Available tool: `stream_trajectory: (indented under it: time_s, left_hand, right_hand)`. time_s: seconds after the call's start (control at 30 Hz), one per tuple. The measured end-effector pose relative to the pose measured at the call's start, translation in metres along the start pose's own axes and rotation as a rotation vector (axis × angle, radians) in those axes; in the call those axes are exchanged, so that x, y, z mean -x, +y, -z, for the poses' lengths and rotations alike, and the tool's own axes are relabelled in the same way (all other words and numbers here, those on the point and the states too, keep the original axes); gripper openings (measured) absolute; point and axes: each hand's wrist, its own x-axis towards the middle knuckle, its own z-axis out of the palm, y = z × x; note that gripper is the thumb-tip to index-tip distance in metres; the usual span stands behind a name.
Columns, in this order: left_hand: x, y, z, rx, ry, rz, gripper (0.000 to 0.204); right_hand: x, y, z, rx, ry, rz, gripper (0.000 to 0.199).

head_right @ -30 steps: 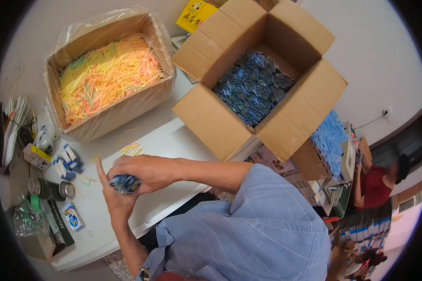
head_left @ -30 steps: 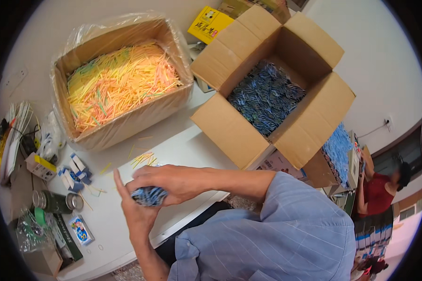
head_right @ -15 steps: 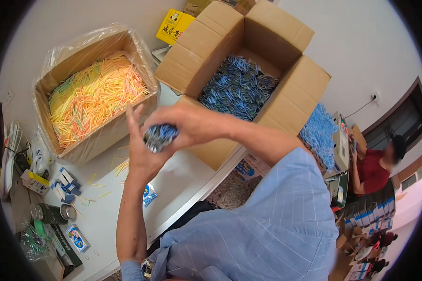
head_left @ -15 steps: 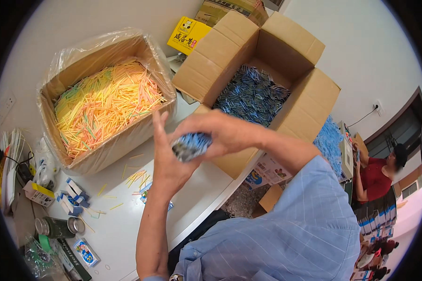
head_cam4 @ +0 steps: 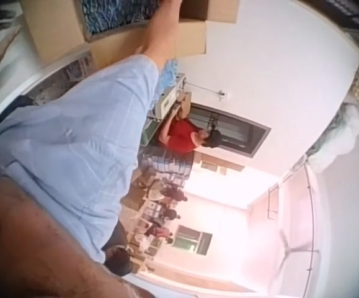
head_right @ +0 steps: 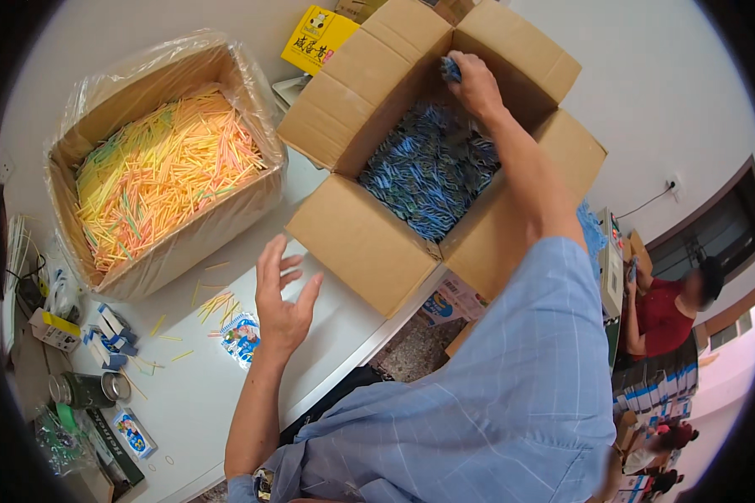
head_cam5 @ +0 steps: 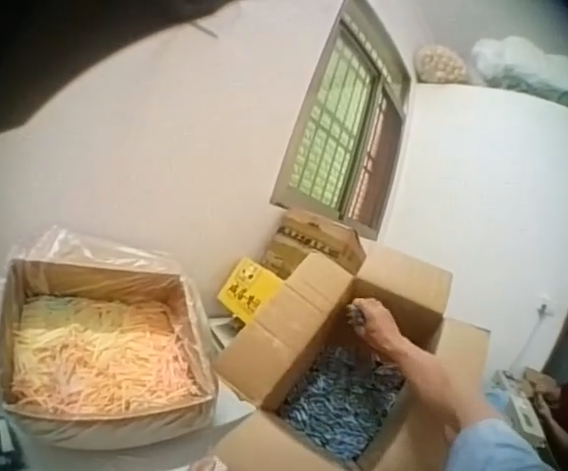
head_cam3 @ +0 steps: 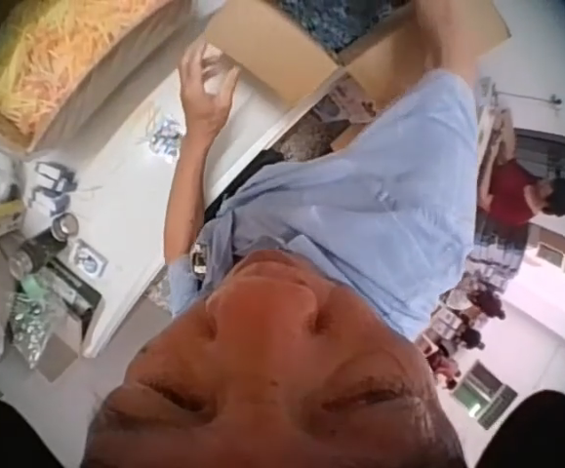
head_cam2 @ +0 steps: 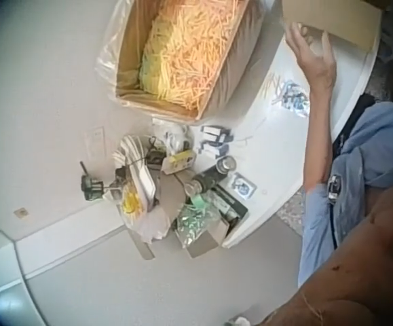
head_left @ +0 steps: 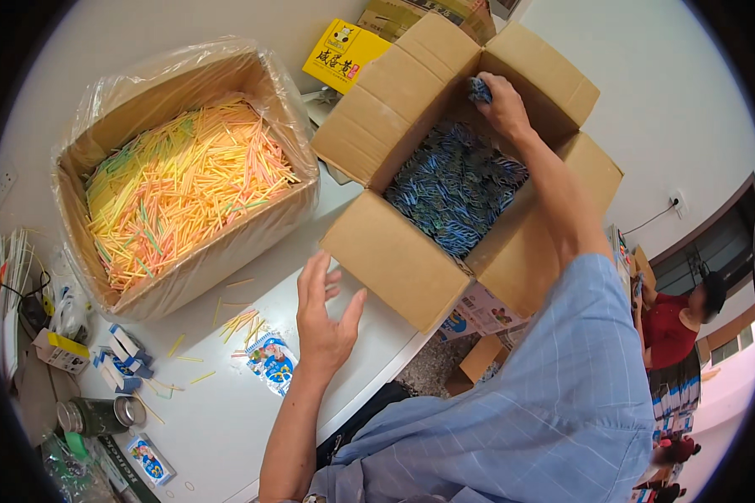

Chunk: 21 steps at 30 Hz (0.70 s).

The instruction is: Packing small wooden sticks into blue and white packets on a workstation.

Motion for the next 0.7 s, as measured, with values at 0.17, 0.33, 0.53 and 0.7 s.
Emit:
stream_trajectory:
  time_s: [0.17,0.33,0.53,0.7]
  left_hand:
    - [0.029,-0.012,0.016,-0.096,0.035,0.038,0.064]
    - [0.05,-0.023,0.028,-0.164,0.118,0.083,0.057]
    - [0.054,-0.039,0.025,-0.145,0.194,0.142,0.05]
    - [0.051,-0.046,0.025,-0.068,0.218,0.199,0.049]
  right_hand:
    - [0.022,0.037,-0.061,0.078,-0.104,-0.179,0.054]
    - [0.025,0.048,-0.107,0.072,-0.109,-0.276,0.06]
    - [0.015,0.072,-0.129,-0.052,-0.167,-0.447,0.063]
    - [-0.013,0.068,-0.115,-0.212,-0.517,-0.545,0.082]
